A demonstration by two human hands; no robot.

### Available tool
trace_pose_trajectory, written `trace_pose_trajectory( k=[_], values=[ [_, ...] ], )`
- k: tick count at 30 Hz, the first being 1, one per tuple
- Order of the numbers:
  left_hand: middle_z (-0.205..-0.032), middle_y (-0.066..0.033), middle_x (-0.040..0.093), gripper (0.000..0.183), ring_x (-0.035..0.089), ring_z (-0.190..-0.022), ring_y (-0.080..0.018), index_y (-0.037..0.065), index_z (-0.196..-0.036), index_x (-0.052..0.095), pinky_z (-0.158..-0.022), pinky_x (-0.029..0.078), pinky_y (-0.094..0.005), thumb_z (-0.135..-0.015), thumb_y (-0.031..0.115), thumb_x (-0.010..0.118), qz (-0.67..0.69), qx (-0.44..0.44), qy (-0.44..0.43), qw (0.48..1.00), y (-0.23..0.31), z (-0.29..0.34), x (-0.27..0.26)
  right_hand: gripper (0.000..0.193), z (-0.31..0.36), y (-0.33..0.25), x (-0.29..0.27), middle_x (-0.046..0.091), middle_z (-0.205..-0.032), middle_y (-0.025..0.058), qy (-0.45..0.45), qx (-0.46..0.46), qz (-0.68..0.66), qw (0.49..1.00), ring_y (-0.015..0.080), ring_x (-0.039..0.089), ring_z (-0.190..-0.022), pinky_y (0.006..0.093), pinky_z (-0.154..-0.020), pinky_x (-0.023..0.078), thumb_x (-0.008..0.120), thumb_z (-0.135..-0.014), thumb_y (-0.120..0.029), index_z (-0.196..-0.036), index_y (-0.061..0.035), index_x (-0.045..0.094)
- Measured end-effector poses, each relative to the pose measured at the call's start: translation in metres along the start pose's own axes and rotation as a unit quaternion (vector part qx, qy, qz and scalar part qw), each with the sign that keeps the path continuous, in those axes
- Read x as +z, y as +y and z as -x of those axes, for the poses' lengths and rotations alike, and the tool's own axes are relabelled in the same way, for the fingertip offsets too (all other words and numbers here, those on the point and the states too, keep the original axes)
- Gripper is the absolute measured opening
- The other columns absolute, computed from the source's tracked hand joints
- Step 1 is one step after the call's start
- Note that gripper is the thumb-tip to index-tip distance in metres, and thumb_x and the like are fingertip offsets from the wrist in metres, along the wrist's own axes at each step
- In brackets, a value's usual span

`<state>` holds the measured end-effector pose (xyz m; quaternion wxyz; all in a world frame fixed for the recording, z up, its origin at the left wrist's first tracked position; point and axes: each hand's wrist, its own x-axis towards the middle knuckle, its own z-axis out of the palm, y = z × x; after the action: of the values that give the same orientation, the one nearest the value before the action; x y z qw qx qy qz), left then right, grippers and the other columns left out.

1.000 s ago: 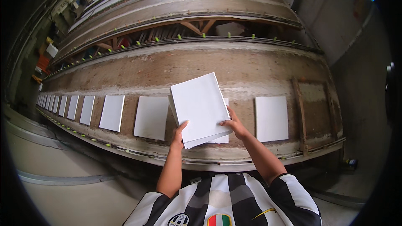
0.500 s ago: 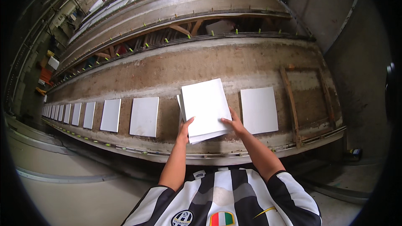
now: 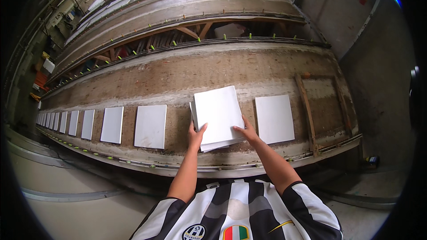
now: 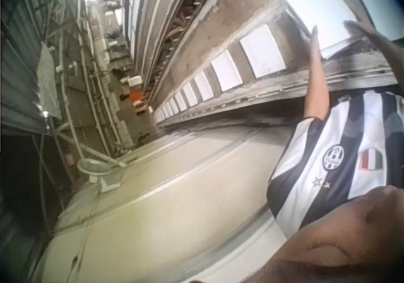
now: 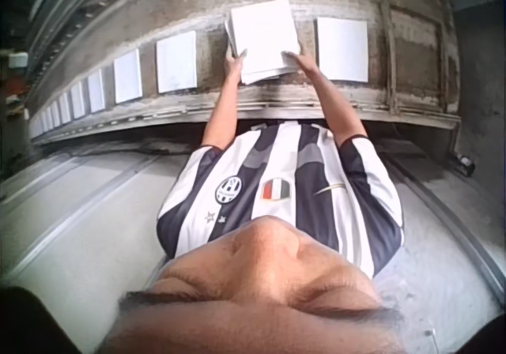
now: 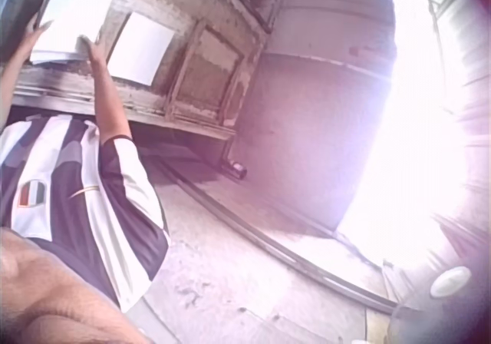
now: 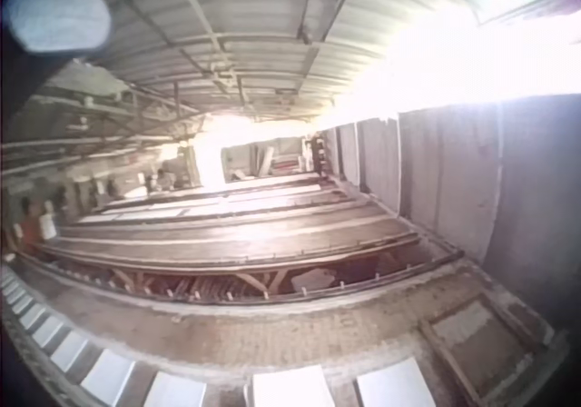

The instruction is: The person picks up stacks of white rectangular tiles from a conveyor belt and places them into wooden frames. The person repeats this process, moving tiles from the belt to the frames and stacking them neatly.

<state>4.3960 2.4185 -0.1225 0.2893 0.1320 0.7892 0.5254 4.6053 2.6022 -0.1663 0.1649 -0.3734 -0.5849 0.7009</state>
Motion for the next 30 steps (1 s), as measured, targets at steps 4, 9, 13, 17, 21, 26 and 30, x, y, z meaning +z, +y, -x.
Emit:
trace_pose_trajectory(
  k=[4, 9, 13, 17, 21, 26, 30],
  values=[
    [-0.132, -0.0226, 0.054, 0.080, 0.052, -0.126, -0.0392, 0.005, -0.146, 0.051, -0.106, 0.044, -0.0503, -0.086, 0.053, 0.075, -0.230, 0.096, 0.084, 0.965, -0.001, 0.007, -0.003, 0.089, 0.009, -0.017, 0.003, 0.055, -0.141, 0.0226, 0.067, -0.023, 0.202, 0.977, 0.0316, 0.054, -0.130, 0.0397, -0.109, 0.043, 0.083, -0.083, -0.036, -0.155, -0.0079, 0.039],
    [-0.128, -0.0196, 0.053, 0.071, 0.052, -0.120, -0.0388, 0.008, -0.140, 0.060, -0.104, 0.044, -0.0504, -0.088, 0.056, 0.071, -0.290, 0.079, 0.100, 0.949, -0.003, 0.011, 0.005, 0.079, 0.019, -0.054, 0.017, 0.061, -0.124, 0.0271, 0.135, -0.036, 0.313, 0.939, 0.0396, 0.060, -0.119, 0.0435, -0.103, 0.049, 0.086, -0.079, -0.040, -0.142, -0.0053, 0.055],
    [-0.126, -0.0202, 0.052, 0.072, 0.052, -0.119, -0.0383, 0.007, -0.139, 0.060, -0.103, 0.045, -0.0496, -0.087, 0.055, 0.072, -0.302, 0.069, 0.099, 0.946, 0.005, 0.013, 0.010, 0.075, 0.016, -0.057, 0.022, 0.058, -0.125, 0.0248, 0.145, -0.003, 0.356, 0.923, 0.0396, 0.058, -0.118, 0.0462, -0.102, 0.048, 0.084, -0.079, -0.042, -0.139, -0.0051, 0.057],
    [-0.128, -0.0205, 0.051, 0.072, 0.051, -0.121, -0.0379, 0.004, -0.137, 0.060, -0.103, 0.045, -0.0482, -0.085, 0.052, 0.076, -0.264, 0.064, 0.088, 0.958, 0.007, 0.007, 0.008, 0.074, 0.013, -0.057, 0.021, 0.058, -0.125, 0.0246, 0.143, 0.005, 0.338, 0.930, 0.0393, 0.058, -0.118, 0.0449, -0.101, 0.049, 0.086, -0.078, -0.039, -0.135, -0.0006, 0.059],
    [-0.131, -0.0208, 0.050, 0.070, 0.051, -0.123, -0.0375, 0.003, -0.134, 0.061, -0.104, 0.045, -0.0474, -0.083, 0.048, 0.079, -0.202, 0.066, 0.080, 0.974, 0.001, 0.002, 0.006, 0.070, 0.008, -0.049, 0.015, 0.066, -0.122, 0.0231, 0.153, -0.026, 0.326, 0.933, 0.0362, 0.066, -0.111, 0.0433, -0.094, 0.054, 0.089, -0.076, -0.031, -0.131, 0.0018, 0.061],
    [-0.131, -0.0248, 0.051, 0.079, 0.053, -0.121, -0.0404, 0.004, -0.142, 0.049, -0.104, 0.044, -0.0484, -0.083, 0.048, 0.080, -0.180, 0.061, 0.128, 0.973, -0.018, -0.005, 0.013, 0.079, 0.003, -0.052, 0.017, 0.066, -0.123, 0.0224, 0.125, 0.008, 0.270, 0.955, 0.0321, 0.065, -0.113, 0.0407, -0.096, 0.053, 0.089, -0.076, -0.030, -0.139, 0.0032, 0.053],
    [-0.142, -0.0294, 0.046, 0.094, 0.053, -0.126, -0.0430, 0.003, -0.150, 0.032, -0.108, 0.042, -0.0484, -0.083, 0.048, 0.081, -0.105, 0.024, 0.076, 0.991, -0.017, -0.001, 0.025, 0.090, -0.005, -0.027, 0.010, 0.062, -0.129, 0.0211, 0.084, 0.032, 0.096, 0.991, 0.0287, 0.062, -0.118, 0.0393, -0.101, 0.049, 0.089, -0.078, -0.032, -0.147, 0.0013, 0.043]
  ],
)
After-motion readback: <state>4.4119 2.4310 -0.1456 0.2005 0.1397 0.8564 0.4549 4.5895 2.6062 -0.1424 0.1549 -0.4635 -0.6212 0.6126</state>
